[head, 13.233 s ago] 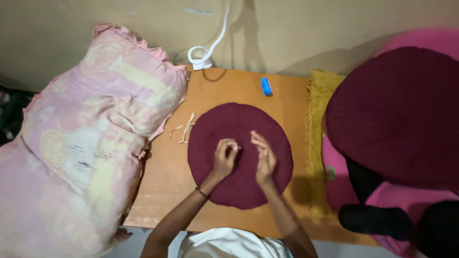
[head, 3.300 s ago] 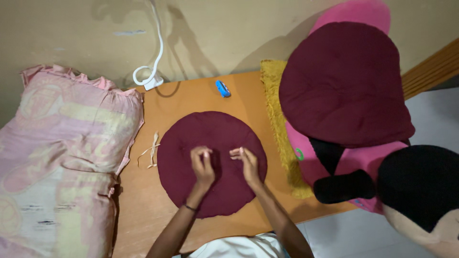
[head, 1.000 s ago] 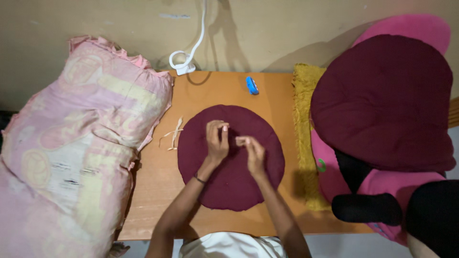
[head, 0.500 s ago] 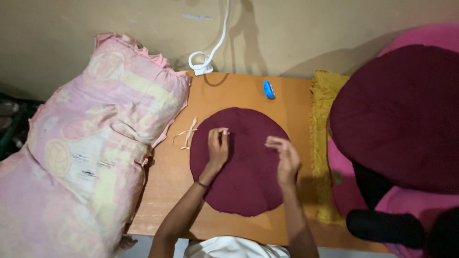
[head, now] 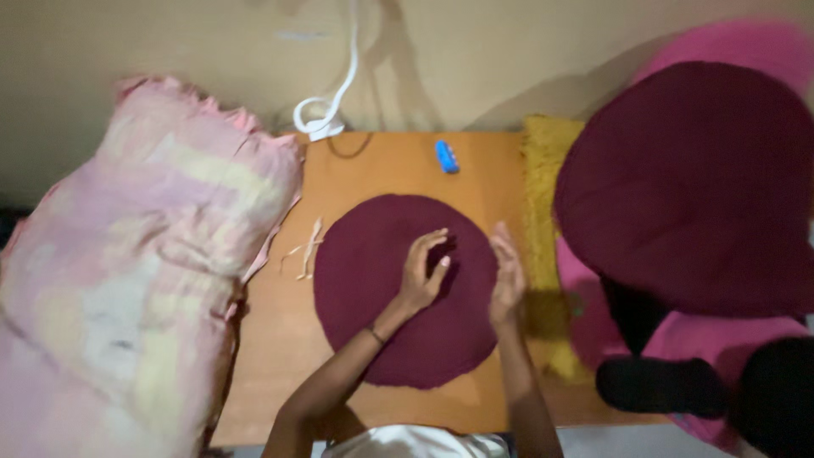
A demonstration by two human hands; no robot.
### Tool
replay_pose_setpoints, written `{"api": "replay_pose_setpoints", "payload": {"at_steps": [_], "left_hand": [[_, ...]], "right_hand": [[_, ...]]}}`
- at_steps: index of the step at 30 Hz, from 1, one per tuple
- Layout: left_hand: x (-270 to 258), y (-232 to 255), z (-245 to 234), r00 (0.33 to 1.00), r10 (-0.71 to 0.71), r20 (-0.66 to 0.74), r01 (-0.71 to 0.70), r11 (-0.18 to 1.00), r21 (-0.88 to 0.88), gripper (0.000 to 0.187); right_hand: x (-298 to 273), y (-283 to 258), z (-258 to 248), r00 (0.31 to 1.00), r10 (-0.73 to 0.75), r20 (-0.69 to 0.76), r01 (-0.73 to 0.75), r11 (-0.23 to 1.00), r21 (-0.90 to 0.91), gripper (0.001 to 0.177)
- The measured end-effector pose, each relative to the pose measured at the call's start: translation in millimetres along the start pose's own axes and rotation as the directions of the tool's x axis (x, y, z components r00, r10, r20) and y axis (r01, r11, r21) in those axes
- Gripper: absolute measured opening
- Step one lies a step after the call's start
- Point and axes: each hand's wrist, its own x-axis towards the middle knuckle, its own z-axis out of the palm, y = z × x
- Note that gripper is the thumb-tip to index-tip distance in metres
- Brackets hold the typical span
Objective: The person inspects a burgundy round cushion on a wooden surface, using their hands to touch the fabric and pick off small pieces of lint.
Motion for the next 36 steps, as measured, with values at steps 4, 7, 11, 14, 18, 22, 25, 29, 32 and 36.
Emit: {"api": "replay_pose_setpoints", "payload": {"at_steps": [4,7,11,14,18,22,25,29,32,36], "left_hand": [[23.0,22.3,-1.5,0.994,0.022,-0.106,-0.031,0.996,-0.082,0.040],[39.2,11.5,10.5,0.994,0.023,-0.106,-0.031,0.997,-0.073,0.040],[41.7,-26.0,28.2,0.984,-0.144,-0.104,0.137,0.988,-0.066,0.039],[35.5,-39.1,25.6,0.971,-0.200,-0.133,0.192,0.979,-0.072,0.037],[38.0,-25.5,29.3,0.988,-0.095,-0.120,0.097,0.995,0.015,0.034],[58.6,-1.8,37.5,0.990,-0.019,-0.142,0.017,1.000,-0.014,0.029],[76.1,-7.7,42.0,0.990,0.062,-0.125,-0.060,0.998,0.016,0.028],[77.9,-42.6,42.9,0.995,-0.037,-0.091,0.050,0.989,0.142,0.024],[78.4,-54.6,45.9,0.970,-0.206,-0.128,0.217,0.973,0.083,0.024],[84.2,-56.1,21.6,0.945,-0.201,-0.257,0.201,0.979,-0.027,0.024]], "right_hand": [[-14.1,34.9,22.8,0.960,0.275,0.050,-0.228,0.876,-0.426,0.048],[-24.0,46.2,26.5,0.973,0.226,0.038,-0.212,0.951,-0.227,0.044],[-16.7,27.8,28.6,0.984,0.178,0.002,-0.172,0.954,-0.247,0.039],[2.9,0.0,30.2,0.965,0.234,-0.118,-0.235,0.972,0.006,0.041],[17.6,-8.7,28.9,0.989,0.038,-0.146,-0.056,0.991,-0.123,0.037],[30.2,35.3,38.7,0.971,0.164,-0.174,-0.219,0.902,-0.371,0.039],[21.2,47.2,34.2,0.939,0.251,-0.235,-0.270,0.962,-0.052,0.034],[33.4,40.4,34.1,0.944,0.210,-0.254,-0.209,0.977,0.030,0.035],[37.3,30.8,39.8,0.966,0.140,-0.219,-0.132,0.990,0.054,0.037],[34.0,44.0,55.8,0.979,0.178,-0.096,-0.197,0.946,-0.257,0.036]]}}
